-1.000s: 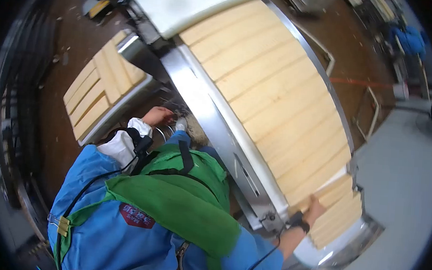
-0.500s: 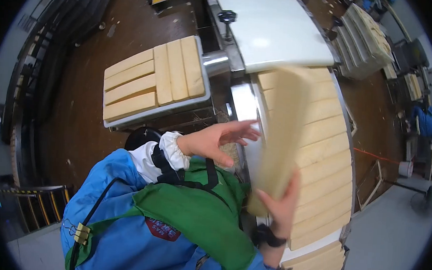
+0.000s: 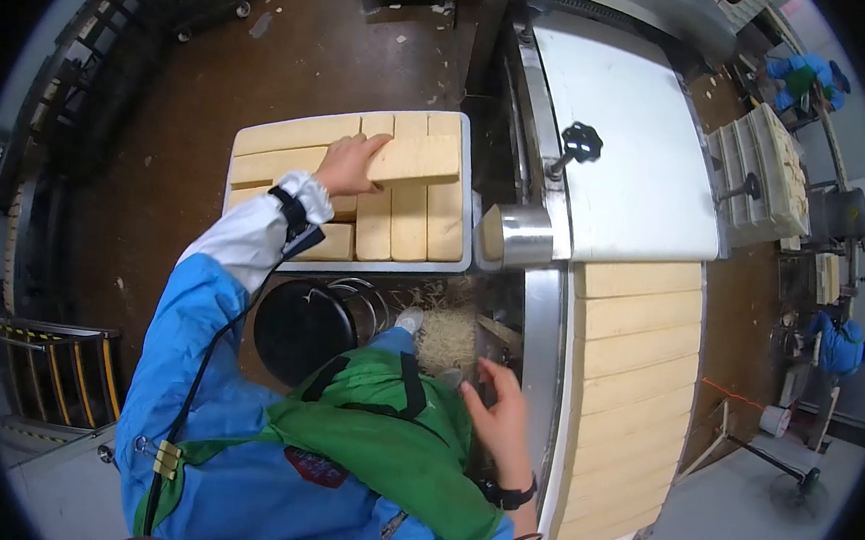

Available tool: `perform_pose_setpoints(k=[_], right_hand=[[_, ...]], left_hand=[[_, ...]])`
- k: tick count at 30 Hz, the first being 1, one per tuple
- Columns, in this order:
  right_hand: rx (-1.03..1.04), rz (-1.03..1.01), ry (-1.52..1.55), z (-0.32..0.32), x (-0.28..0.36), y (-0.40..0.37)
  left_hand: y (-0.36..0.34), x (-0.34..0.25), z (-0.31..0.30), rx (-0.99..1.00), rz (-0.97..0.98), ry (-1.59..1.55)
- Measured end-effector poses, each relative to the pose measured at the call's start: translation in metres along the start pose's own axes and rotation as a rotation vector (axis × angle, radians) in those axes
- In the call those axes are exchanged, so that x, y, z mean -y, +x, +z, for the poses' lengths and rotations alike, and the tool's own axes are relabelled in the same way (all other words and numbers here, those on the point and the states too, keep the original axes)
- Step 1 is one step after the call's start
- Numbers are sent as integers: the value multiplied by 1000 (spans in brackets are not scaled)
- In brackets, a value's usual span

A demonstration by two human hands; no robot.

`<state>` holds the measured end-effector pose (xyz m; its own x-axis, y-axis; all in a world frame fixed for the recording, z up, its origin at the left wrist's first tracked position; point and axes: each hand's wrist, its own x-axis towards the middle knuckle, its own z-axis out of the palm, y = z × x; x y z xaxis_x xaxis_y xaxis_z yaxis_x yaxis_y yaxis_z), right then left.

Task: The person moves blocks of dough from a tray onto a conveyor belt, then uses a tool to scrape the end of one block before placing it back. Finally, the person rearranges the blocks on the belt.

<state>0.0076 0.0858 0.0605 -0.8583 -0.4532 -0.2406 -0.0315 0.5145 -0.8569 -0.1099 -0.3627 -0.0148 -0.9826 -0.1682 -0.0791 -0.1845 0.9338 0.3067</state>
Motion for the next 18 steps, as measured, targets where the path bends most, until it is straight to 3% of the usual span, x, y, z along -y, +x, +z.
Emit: perform_pose_setpoints(k=[5,9,12,15,18], right_hand=[[-35,256,23,16,-21,-5],[-109,432,137,21,-27,-4],[-114,438,135,23,-27,1],[-92,458,150,24,-30,3],[-82,439,142,22,-38,6]], left_hand=[[87,37,31,-90,14,164],[132,48,49,58,-63,172],[137,54,47,77,-116,203],[149,78,51,228,-65,78],[154,85,44,218,-68,93]])
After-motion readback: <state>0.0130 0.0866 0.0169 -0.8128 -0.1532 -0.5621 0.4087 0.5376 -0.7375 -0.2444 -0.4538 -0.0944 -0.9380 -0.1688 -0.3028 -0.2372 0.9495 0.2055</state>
